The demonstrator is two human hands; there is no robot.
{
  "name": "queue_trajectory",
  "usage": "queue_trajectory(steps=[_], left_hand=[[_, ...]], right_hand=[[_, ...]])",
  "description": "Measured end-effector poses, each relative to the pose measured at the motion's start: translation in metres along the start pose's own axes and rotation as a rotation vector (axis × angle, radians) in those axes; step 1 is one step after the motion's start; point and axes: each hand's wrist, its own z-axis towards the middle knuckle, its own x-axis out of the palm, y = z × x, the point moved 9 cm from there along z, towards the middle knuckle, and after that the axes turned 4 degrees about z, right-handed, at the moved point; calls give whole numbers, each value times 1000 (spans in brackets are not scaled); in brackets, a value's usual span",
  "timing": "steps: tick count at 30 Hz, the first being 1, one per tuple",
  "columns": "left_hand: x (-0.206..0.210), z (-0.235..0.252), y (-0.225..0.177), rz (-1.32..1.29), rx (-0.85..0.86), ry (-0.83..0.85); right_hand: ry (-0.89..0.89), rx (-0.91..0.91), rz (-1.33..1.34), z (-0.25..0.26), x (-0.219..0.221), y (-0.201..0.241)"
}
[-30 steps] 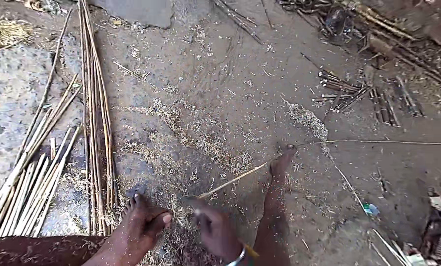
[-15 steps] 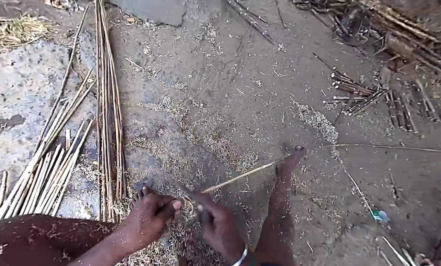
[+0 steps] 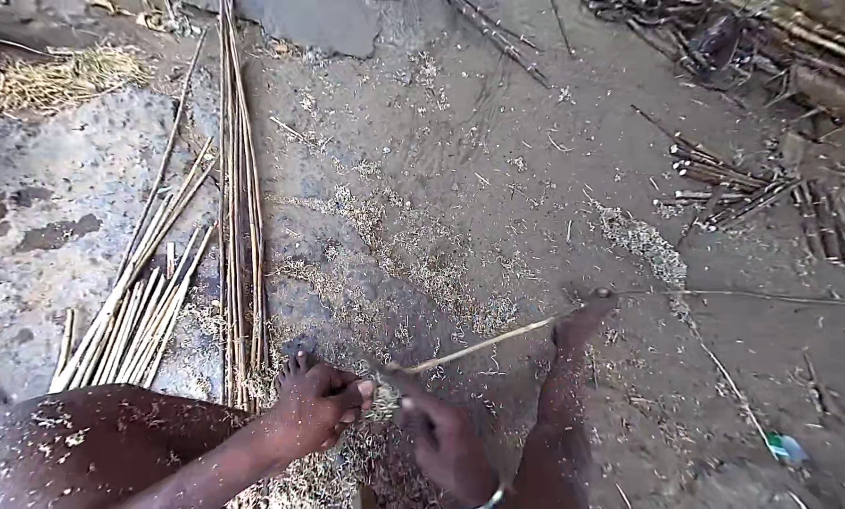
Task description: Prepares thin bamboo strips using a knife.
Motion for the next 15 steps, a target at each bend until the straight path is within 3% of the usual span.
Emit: queue_trajectory(steps=[2,4,5,6,7,10,12,13,15], left_hand=[[-6,0,-6,250,118,-40],[-8,-2,-12,482,202,-96],[-6,-5,-14,552,225,-101],[-4,-6,-15,586,238,-111],[-7,-7,-16,600,243,-128],[-10,-5,-2,599,223,-142],[-8,-7,3,605,290,-167],[-10,-8,1,618,336,-192],[-14,-13,-6,643,411,-222]], right_hand=[[21,165,-94,27,-67,-86],[-9,471,-178,54,-130,-192],[-56,604,-208,55,-148,-221],[-91,635,-223,51,-148,-220],[-89,569,-202,44,-124,-191],[-43,231,-86,-9,-5,-27],[43,128,-1,-24,35,34],[68,103,-5,-19,31,31],[42,162,-207,7,-19,-37]])
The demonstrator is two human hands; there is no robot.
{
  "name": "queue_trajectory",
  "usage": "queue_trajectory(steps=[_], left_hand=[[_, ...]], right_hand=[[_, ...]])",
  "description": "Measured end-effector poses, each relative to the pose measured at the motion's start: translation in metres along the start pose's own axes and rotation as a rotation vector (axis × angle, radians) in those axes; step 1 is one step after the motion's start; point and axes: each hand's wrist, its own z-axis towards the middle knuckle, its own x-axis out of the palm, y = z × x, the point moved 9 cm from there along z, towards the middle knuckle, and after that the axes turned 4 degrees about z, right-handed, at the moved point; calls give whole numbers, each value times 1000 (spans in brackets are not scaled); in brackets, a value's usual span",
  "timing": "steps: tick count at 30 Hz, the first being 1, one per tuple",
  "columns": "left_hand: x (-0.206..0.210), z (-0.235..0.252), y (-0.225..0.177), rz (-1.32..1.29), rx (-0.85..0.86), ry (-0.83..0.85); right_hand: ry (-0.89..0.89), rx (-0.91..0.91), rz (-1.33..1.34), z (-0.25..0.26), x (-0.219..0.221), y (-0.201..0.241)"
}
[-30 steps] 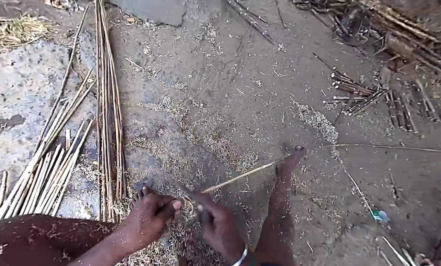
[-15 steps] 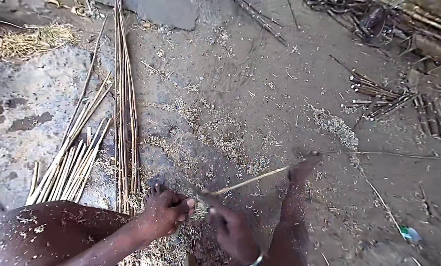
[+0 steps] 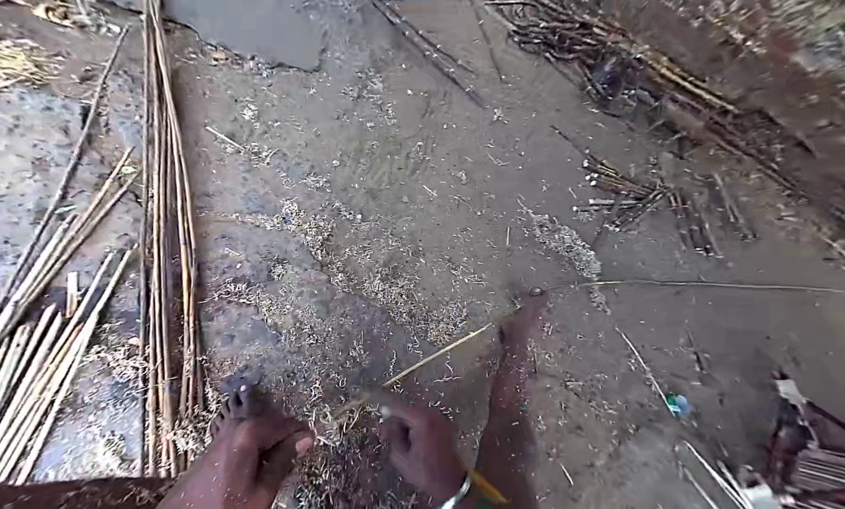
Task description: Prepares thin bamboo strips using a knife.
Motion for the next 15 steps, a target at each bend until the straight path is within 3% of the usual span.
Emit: queue_trajectory(steps=[3,5,6,7,10,12,13,15], left_hand=[[-1,-10,-9,61,80,-12],[4,-17,-18,98,138,-12],[2,-18,-22,113,159,-34],[-2,-17,-24,126,167,-64],[5,-14,-14,166,152,-100],[8,-16,-14,124,146,-52],[5,-15,-17,104,146,-40],[-3,-15,-22,84,148,-48]], right_hand=[[1,423,-302,65,-91,-196],[-72,583,-257,75,-130,-276],[-88,599,-178,71,-126,-270],[-76,551,-94,65,-105,-231],[-16,133,114,1,3,-23],[24,-55,186,-36,37,62],[18,-112,191,-34,35,66],[-34,-71,6,-1,-1,0]])
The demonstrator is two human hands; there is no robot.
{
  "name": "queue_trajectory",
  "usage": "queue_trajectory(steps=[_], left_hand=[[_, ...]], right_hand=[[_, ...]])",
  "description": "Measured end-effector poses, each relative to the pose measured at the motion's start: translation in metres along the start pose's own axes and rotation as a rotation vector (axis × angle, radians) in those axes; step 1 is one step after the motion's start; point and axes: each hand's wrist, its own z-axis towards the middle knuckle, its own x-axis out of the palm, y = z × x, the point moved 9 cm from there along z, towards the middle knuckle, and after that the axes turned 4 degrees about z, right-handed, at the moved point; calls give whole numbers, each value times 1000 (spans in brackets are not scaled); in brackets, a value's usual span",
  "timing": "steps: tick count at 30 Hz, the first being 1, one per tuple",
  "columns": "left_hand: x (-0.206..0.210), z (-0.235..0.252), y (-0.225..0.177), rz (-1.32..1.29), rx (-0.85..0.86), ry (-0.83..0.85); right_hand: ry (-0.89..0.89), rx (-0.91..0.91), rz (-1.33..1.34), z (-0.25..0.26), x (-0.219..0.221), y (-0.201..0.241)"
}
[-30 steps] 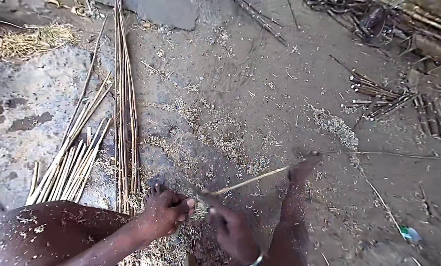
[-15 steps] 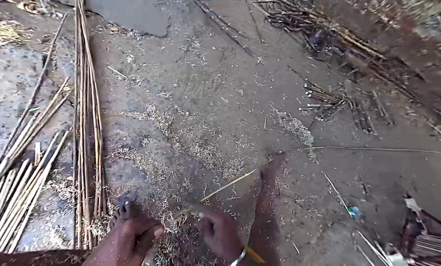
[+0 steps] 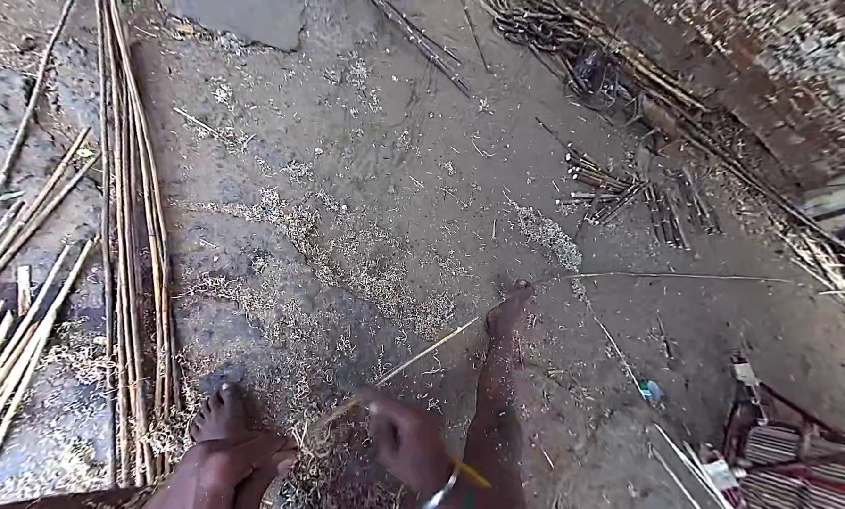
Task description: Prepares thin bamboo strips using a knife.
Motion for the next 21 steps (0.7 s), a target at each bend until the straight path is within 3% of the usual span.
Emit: queue_trajectory(steps=[2,4,5,6,8,11,12,13,15,18,19,20,21], left_hand=[[0,-6,-3,16,25,-10],[4,-11,-6,41,72,-16],[6,-13,-8,62,93,-27],[5,-14,-10,83,108,-40],[0,-9,-8,124,105,-73],[10,-12,-2,123,89,-59],[13,-14,-3,95,83,-34],[11,-12,-3,71,75,-18],[3,-9,-5,65,70,-27],[5,-16,-13,179,188,-117],[8,-19,-15,228,238,-159],[11,-22,-17,271,272,-201],[12,-23,-17,298,280,-240]], right_hand=[[57,321,-257,41,-57,-134],[35,598,-324,67,-112,-248],[-8,670,-296,69,-125,-277],[-41,687,-225,64,-120,-273],[-3,528,-38,46,-60,-172],[42,136,128,-33,28,38],[49,58,161,-46,36,71],[51,1,182,-44,36,73],[30,17,62,-9,8,1],[88,460,-270,56,-83,-194],[66,594,-303,64,-111,-240],[34,668,-294,65,-126,-266],[5,672,-258,60,-121,-262]])
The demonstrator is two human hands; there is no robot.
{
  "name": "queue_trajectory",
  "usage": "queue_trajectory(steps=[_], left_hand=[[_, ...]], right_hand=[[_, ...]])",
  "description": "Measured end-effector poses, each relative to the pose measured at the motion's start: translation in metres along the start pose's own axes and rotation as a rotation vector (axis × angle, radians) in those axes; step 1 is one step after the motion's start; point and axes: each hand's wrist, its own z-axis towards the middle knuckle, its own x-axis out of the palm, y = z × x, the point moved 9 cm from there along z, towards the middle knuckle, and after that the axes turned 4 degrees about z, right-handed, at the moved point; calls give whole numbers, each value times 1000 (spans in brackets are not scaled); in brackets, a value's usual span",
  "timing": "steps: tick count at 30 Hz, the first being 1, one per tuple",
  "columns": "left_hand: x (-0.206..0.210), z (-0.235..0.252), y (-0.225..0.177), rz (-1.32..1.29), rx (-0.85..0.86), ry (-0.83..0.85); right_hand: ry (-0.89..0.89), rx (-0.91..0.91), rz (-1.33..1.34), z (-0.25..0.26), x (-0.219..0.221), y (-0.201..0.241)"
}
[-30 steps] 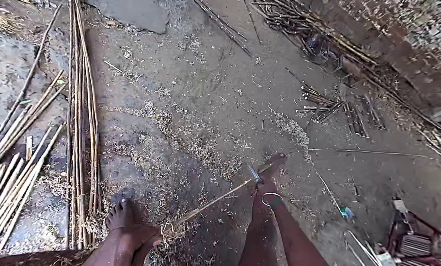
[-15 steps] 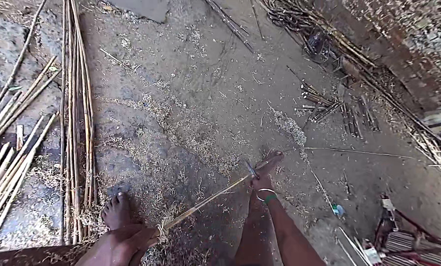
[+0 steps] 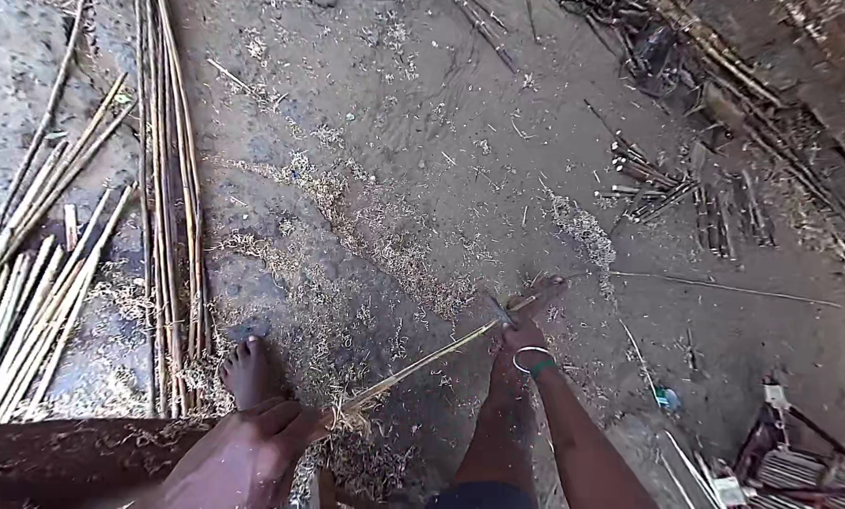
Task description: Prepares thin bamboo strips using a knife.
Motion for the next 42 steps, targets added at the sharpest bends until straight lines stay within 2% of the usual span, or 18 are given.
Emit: queue_trajectory(steps=[2,4,6,9,12,14,16,19,21,22,24,27,29,31,34,36,39,42], left_hand=[[-1,4,5,28,-27,-25],[7,4,5,7,-59,2],[10,1,5,-22,-71,13],[5,4,8,-5,-46,0],[0,-1,-3,64,22,-12],[1,-5,-12,101,73,-11],[0,-4,-12,126,85,-8],[8,-4,-4,110,43,5],[7,-6,-6,63,32,14],[5,-5,-4,55,31,31],[1,-1,-2,53,35,51],[-2,-11,-13,103,103,50],[-1,-14,-23,133,156,58],[-4,-11,-25,167,167,47],[4,-11,-21,191,147,34],[5,-13,-23,130,129,52],[-6,-5,-15,114,84,84],[-8,-13,-23,151,120,84]], right_hand=[[54,-181,123,-89,41,79],[51,-467,265,-232,77,179],[91,-626,395,-315,89,229],[85,-635,286,-245,70,188],[92,-328,-5,-76,21,72],[49,-88,-13,-13,-3,11],[35,-115,72,-49,18,29],[88,-477,298,-245,81,168],[162,-610,411,-322,93,216],[161,-665,402,-317,91,218],[36,-650,156,-240,63,178],[103,-166,-239,-71,14,56],[53,10,-244,-11,-10,0],[49,-63,-71,-47,9,25],[128,-435,200,-239,75,160],[153,-588,308,-332,81,212],[49,-663,101,-279,55,200],[155,-243,-279,-111,21,94]])
